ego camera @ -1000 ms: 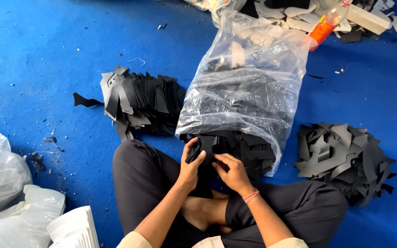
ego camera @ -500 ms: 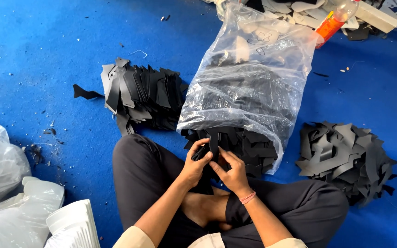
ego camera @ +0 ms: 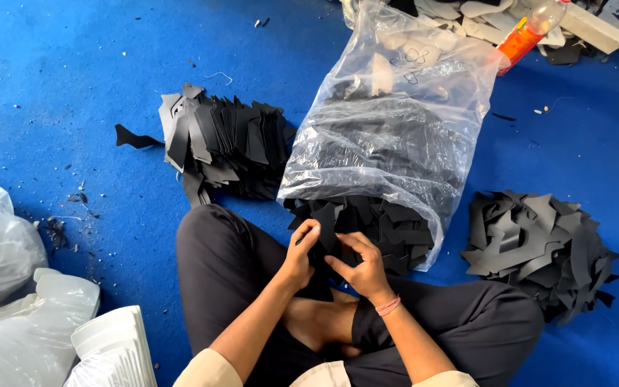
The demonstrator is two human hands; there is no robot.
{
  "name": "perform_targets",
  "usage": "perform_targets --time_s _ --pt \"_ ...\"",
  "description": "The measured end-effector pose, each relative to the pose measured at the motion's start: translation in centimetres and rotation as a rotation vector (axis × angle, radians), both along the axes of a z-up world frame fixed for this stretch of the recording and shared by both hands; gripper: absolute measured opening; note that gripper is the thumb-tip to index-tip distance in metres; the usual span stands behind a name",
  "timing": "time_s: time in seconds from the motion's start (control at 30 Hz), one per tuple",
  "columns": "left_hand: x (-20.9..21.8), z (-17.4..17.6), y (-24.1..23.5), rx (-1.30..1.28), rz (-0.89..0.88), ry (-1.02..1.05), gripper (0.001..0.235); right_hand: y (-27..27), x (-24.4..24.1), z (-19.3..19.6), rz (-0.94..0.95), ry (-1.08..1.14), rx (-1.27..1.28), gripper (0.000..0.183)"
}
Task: The person sorts and organizes cut-out shoe components into a plastic bag.
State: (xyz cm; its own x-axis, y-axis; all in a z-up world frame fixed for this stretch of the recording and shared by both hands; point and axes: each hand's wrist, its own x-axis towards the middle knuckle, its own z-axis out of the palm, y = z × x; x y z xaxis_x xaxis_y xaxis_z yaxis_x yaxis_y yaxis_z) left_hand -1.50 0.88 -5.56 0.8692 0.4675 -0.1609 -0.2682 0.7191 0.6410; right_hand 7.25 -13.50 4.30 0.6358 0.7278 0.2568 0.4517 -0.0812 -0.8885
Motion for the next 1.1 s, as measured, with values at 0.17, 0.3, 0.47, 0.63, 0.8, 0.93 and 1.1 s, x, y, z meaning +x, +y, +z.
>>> perform_targets --time_s 0.17,0.3,0.47,0.63,0.8,0.93,1.1 --pt "0.1 4.9 -0.4 0.209 0.054 0.143 0.016 -0.1 0.4 0.7 0.01 -0.113 0.001 0.042" --pt "0.4 3.6 0.1 0.314 0.151 0.177 0.017 -0.5 0.9 1.7 0.024 -0.134 -0.004 0.041" --pt "0.2 8.5 0.4 0.077 0.272 0.113 0.048 -2.4 4.7 3.5 -0.637 -0.397 0.103 0.01" --pt "0.8 5.0 0.7 0.035 0.339 0.138 0.043 -14.8 15.6 2.5 -1.019 -0.6 0.093 0.03" --pt "0.8 4.0 0.6 -0.19 0.309 0.113 0.026 -23.2 19.2 -1.7 -1.222 -0.93 -0.468 0.034" --pt "1.4 6.0 0.9 -0.155 0.292 0.157 0.019 -16.1 15.7 0.9 -0.73 -0.598 -0.687 0.015" --pt "1.1 6.1 -0.6 0.056 0.336 0.209 0.019 -7.9 9.1 0.1 -0.017 -0.388 -0.981 0.041"
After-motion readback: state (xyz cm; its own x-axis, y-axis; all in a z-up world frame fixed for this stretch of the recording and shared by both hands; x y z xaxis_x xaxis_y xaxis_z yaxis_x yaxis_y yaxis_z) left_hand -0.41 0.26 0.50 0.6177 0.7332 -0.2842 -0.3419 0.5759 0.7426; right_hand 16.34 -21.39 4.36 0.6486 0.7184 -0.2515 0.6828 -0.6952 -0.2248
